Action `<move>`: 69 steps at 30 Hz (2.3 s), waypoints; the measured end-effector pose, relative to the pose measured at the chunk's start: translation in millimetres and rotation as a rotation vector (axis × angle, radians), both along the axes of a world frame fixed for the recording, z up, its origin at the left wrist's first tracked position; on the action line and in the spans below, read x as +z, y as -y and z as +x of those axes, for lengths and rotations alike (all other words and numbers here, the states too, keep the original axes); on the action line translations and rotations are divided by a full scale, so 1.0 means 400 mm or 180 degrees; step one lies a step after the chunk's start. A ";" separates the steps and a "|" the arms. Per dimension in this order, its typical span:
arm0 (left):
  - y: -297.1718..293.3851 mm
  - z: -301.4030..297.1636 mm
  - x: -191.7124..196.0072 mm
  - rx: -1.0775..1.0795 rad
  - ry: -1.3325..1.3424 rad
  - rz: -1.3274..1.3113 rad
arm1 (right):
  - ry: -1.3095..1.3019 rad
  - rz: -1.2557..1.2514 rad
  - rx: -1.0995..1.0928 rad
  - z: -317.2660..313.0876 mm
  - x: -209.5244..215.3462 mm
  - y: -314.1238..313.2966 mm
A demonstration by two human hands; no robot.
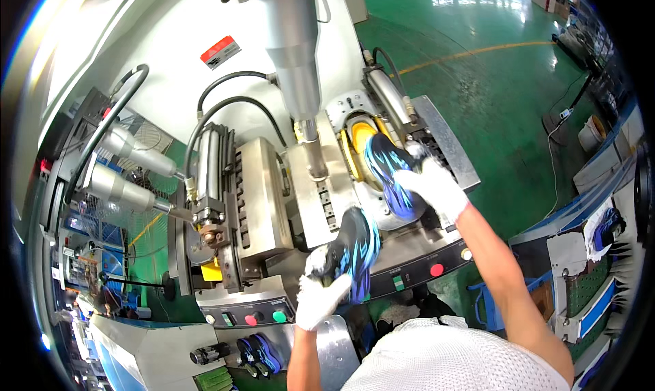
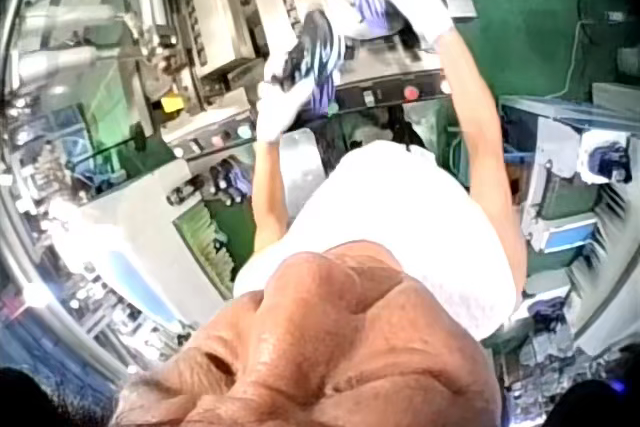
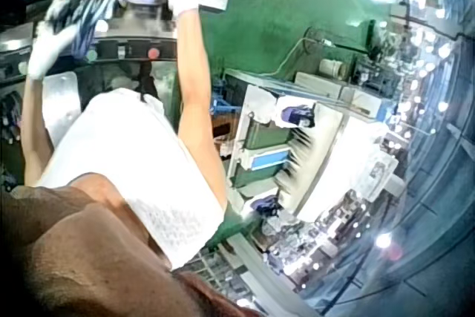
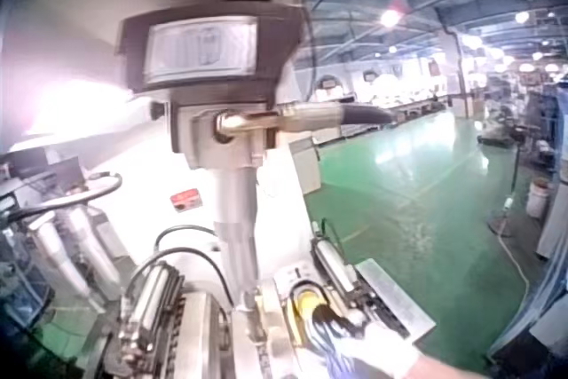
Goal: The person repeatedly picks up blue and black athletic shoes from a metal table and places them into a shoe assembly machine. They operate the machine to process the shoes, then remove them and place them back on the table. The cycle of picking, inserting, operating, and removing is repeated continuously throughout the clip.
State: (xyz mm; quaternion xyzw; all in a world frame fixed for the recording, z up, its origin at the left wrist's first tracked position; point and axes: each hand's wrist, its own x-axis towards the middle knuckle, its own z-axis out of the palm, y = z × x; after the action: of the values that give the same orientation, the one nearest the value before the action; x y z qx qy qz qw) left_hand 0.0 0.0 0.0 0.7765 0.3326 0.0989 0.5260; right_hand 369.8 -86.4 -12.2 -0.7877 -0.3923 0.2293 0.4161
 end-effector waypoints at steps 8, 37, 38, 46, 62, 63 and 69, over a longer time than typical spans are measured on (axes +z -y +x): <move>0.250 -0.598 -0.080 0.2018 -0.2853 -0.0417 | 0.1959 -0.0632 -0.1048 0.034 -0.369 -0.463; 0.934 -0.998 -0.471 0.4907 -0.0007 -0.0458 | 0.1284 -0.1202 0.3165 -1.085 -0.418 0.240; 0.932 -1.004 -0.469 0.5150 -0.0123 -0.0333 | 0.0602 -0.1214 0.3208 -1.158 -0.476 0.260; 0.920 -1.013 -0.643 0.5190 -0.0556 -0.0614 | 0.0530 -0.1199 0.2641 -1.557 -0.767 0.369; 0.645 -0.956 -0.571 0.4240 -0.1084 -0.1165 | -0.0042 -0.2288 0.2498 -1.500 -0.562 0.246; 0.649 -0.953 -0.587 0.4188 -0.0783 -0.1105 | -0.0211 -0.2418 0.2442 -1.460 -0.514 0.237; 0.593 -0.813 -0.546 0.2339 -0.0894 -0.1271 | -0.1056 -0.2058 0.0749 -1.173 -0.322 0.429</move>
State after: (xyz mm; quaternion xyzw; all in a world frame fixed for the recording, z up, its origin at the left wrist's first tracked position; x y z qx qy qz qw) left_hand -325.0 -237.0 -218.5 0.4957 0.6675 0.1067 0.5453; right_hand -99.3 -258.1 -141.2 -0.7800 -0.3148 0.5118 0.1748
